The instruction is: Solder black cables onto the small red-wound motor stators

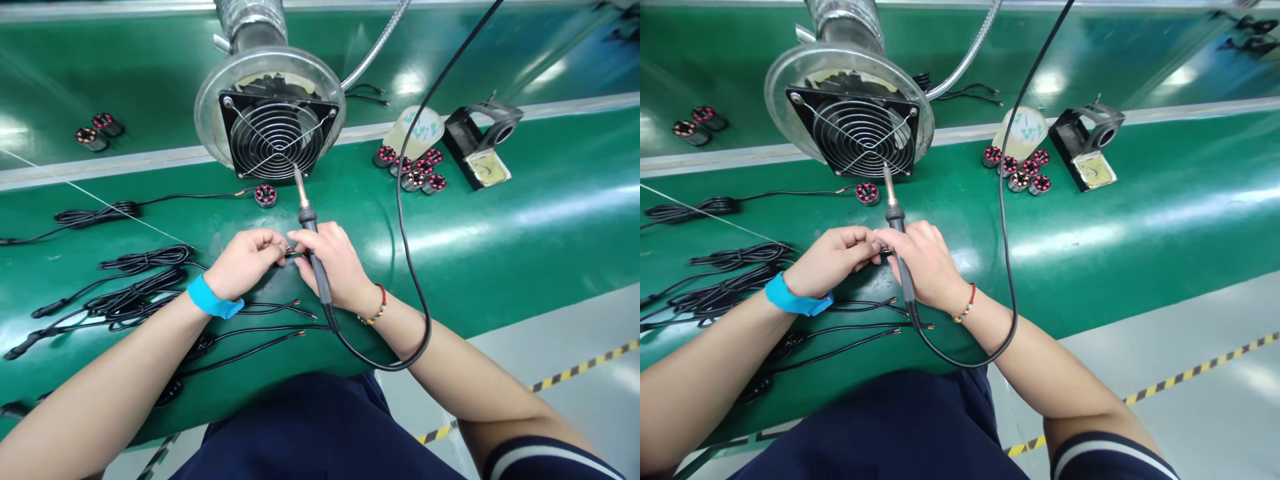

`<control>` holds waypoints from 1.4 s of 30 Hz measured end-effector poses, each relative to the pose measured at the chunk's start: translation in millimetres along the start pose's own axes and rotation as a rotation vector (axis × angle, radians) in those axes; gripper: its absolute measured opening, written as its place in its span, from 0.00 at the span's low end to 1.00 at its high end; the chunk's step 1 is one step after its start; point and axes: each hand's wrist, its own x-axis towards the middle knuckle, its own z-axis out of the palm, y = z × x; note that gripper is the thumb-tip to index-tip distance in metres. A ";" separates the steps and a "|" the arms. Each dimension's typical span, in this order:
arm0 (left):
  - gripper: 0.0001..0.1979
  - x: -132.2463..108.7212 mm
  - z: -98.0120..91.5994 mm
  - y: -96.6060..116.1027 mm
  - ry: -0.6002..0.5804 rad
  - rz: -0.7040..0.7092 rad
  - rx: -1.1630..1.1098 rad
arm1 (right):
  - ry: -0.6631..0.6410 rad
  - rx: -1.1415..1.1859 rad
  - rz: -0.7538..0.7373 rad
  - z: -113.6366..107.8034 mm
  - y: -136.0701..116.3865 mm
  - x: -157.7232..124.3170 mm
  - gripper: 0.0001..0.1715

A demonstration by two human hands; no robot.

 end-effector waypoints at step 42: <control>0.05 -6.3 6.5 -3.4 0.010 0.199 0.403 | 0.394 0.246 0.029 -38.2 -0.8 -7.9 0.03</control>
